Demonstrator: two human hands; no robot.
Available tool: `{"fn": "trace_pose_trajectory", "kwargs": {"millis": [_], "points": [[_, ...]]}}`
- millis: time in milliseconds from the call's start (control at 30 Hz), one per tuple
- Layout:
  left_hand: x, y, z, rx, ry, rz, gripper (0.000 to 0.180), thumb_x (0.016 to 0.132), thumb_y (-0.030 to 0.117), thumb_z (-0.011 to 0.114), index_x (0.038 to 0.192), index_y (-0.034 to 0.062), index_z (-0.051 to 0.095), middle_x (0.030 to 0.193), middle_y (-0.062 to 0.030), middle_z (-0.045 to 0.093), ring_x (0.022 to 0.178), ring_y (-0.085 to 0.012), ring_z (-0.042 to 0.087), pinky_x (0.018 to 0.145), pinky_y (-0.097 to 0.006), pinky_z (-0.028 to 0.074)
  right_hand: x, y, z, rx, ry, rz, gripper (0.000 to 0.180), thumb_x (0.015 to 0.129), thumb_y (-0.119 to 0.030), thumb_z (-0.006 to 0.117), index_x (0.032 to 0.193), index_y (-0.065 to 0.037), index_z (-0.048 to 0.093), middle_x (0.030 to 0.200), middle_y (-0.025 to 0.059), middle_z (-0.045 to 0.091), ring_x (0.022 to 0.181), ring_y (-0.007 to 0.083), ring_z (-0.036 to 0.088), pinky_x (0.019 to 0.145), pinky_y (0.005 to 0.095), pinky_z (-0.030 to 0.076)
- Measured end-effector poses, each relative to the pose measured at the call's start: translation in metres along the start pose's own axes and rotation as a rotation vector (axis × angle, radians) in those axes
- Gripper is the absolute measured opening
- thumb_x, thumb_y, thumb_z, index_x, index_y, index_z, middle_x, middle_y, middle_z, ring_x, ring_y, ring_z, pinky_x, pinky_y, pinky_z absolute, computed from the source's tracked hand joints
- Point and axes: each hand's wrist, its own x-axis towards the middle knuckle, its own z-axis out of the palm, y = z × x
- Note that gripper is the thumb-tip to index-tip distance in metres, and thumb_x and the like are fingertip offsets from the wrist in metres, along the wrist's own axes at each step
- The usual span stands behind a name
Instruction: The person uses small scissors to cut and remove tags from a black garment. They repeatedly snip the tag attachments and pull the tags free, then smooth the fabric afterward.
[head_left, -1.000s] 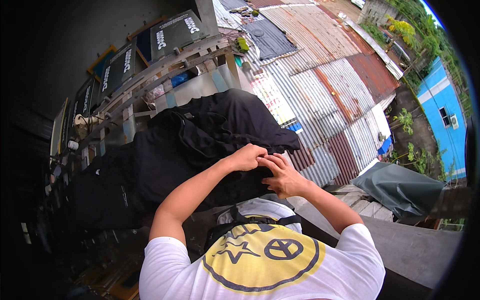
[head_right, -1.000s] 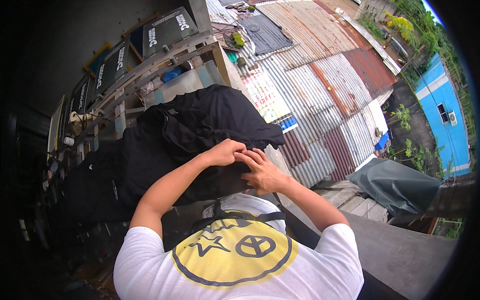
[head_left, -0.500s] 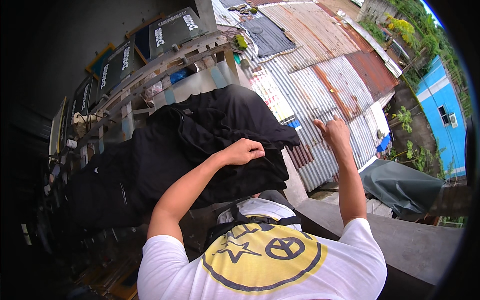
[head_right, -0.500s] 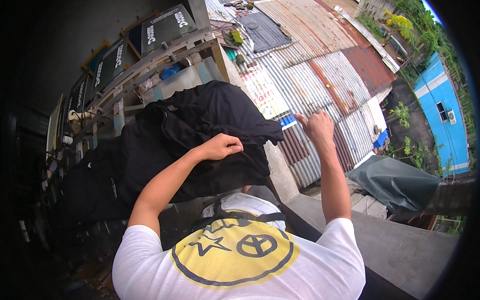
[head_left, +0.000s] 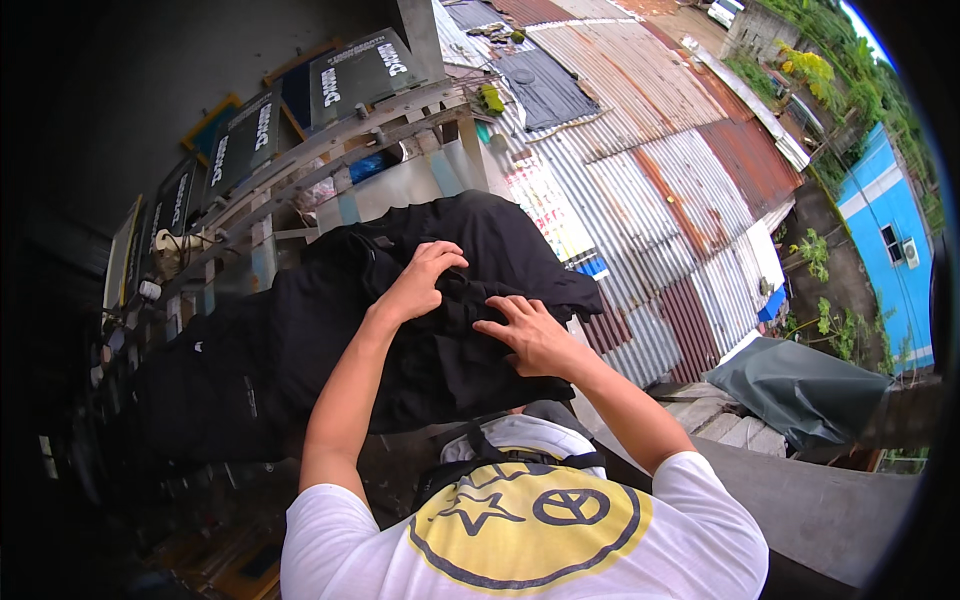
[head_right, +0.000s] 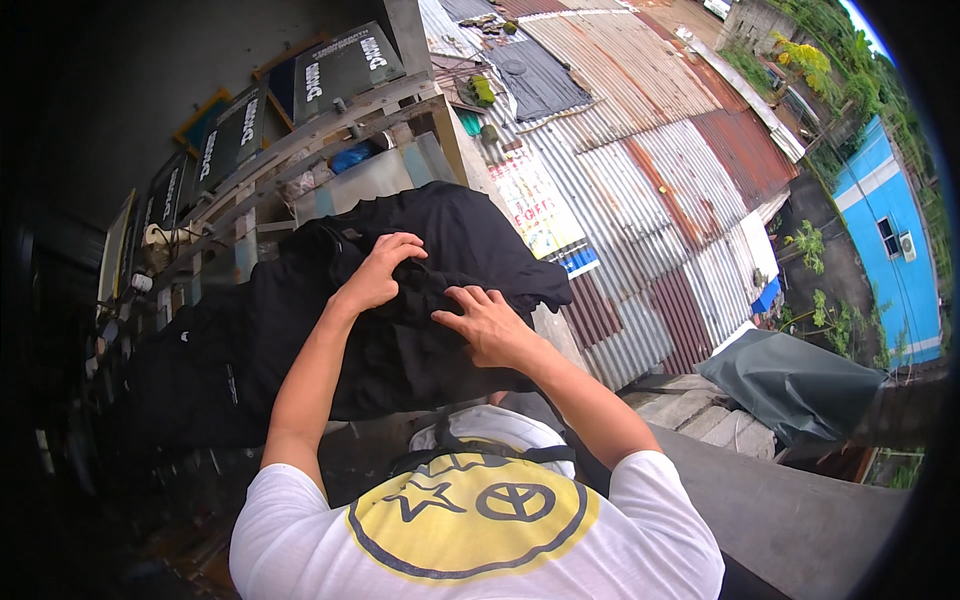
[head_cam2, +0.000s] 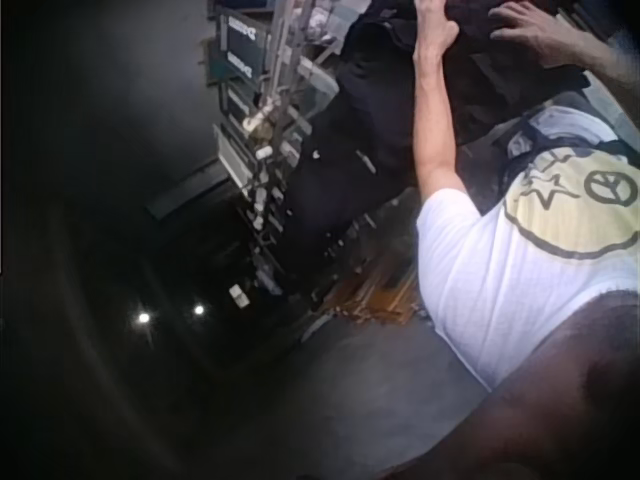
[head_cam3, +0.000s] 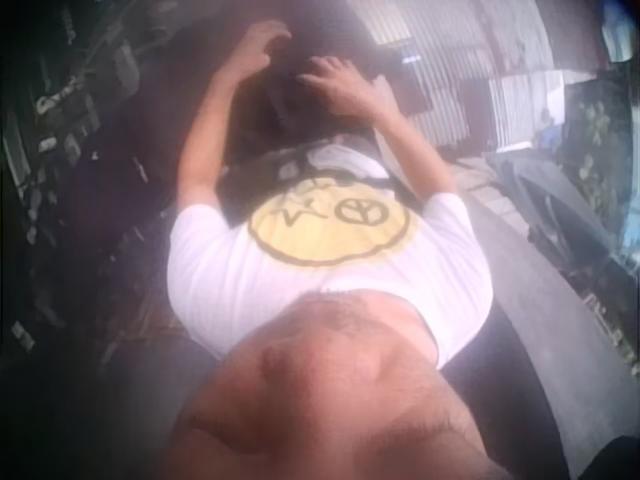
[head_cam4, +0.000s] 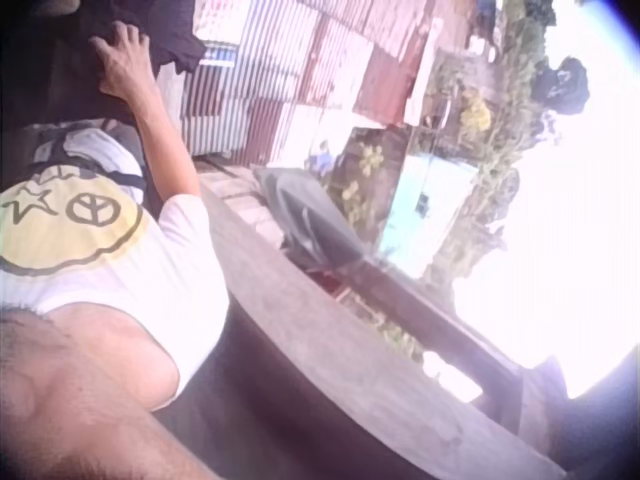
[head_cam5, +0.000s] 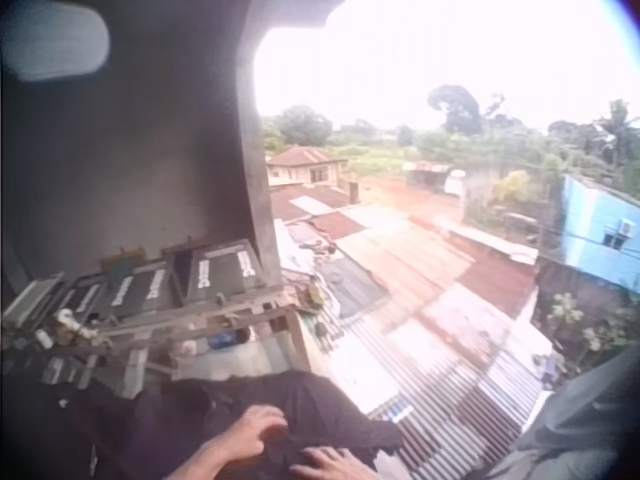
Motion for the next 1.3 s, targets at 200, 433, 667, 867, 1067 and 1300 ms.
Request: {"fn": "trace_pose_trajectory", "kwargs": {"millis": [200, 433, 667, 867, 1067, 1300], "points": [[0.004, -0.018, 0.012, 0.329, -0.048, -0.086, 0.058, 0.072, -0.011, 0.062, 0.125, 0.0143, 0.065, 0.126, -0.0078, 0.056, 0.126, -0.0288, 0.047, 0.101, -0.046, 0.040, 0.017, 0.007, -0.006, 0.176, -0.307, 0.008, 0.039, 0.073, -0.004, 0.075, 0.110, -0.009, 0.065, 0.121, 0.0195, 0.052, 0.104, 0.0361, 0.064, 0.086, 0.0450, 0.054], [0.036, -0.045, -0.010, -0.037, 0.213, -0.025, 0.012, 0.085, 0.000, 0.064, 0.096, 0.0068, 0.064, 0.094, -0.0056, 0.062, 0.099, -0.0249, 0.060, 0.085, -0.038, 0.045, -0.033, 0.086, -0.098, 0.949, 0.234, -0.198, 0.022, 0.071, 0.007, 0.070, 0.090, -0.003, 0.069, 0.111, 0.0143, 0.063, 0.093, 0.0279, 0.066, 0.083, 0.0373, 0.051], [0.077, -0.084, 0.004, 0.000, 0.376, -0.396, 0.017, 0.092, 0.017, 0.068, 0.101, 0.0028, 0.065, 0.097, -0.0182, 0.070, 0.093, -0.0383, 0.067, 0.077, -0.045, 0.050, -0.065, 0.187, -0.001, 1.808, 1.197, 1.400, 0.054, 0.087, 0.011, 0.043, 0.141, 0.004, 0.040, 0.136, 0.0218, 0.045, 0.128, 0.0337, 0.051, 0.094, 0.0378, 0.054], [0.090, -0.091, 0.018, 0.232, 0.252, -0.523, 0.019, 0.092, 0.020, 0.067, 0.099, 0.0034, 0.065, 0.101, -0.0174, 0.070, 0.100, -0.0372, 0.065, 0.087, -0.049, 0.042, -0.033, 0.146, 0.029, 0.455, 0.598, 0.719, 0.023, 0.084, -0.007, 0.067, 0.105, 0.001, 0.063, 0.100, 0.0133, 0.063, 0.086, 0.0269, 0.063, 0.080, 0.0363, 0.052], [0.095, -0.082, 0.028, 0.510, 0.433, -0.371, 0.007, 0.091, 0.013, 0.064, 0.091, 0.0068, 0.061, 0.094, -0.0092, 0.066, 0.098, -0.0297, 0.060, 0.088, -0.045, 0.035, -0.002, 0.148, 0.026, 0.250, 0.284, 1.031, 0.033, 0.077, -0.002, 0.062, 0.109, -0.002, 0.067, 0.096, 0.0149, 0.062, 0.092, 0.0323, 0.061, 0.089, 0.0415, 0.049], [0.104, -0.103, 0.029, 0.467, 0.468, -0.450, 0.009, 0.091, 0.015, 0.065, 0.097, 0.0080, 0.062, 0.101, -0.0096, 0.064, 0.103, -0.0297, 0.058, 0.092, -0.048, 0.035, -0.052, 0.178, 0.034, 0.197, 0.876, 0.831, 0.025, 0.063, 0.012, 0.055, 0.080, -0.002, 0.067, 0.084, 0.0075, 0.057, 0.070, 0.0182, 0.054, 0.067, 0.0290, 0.046]]}}
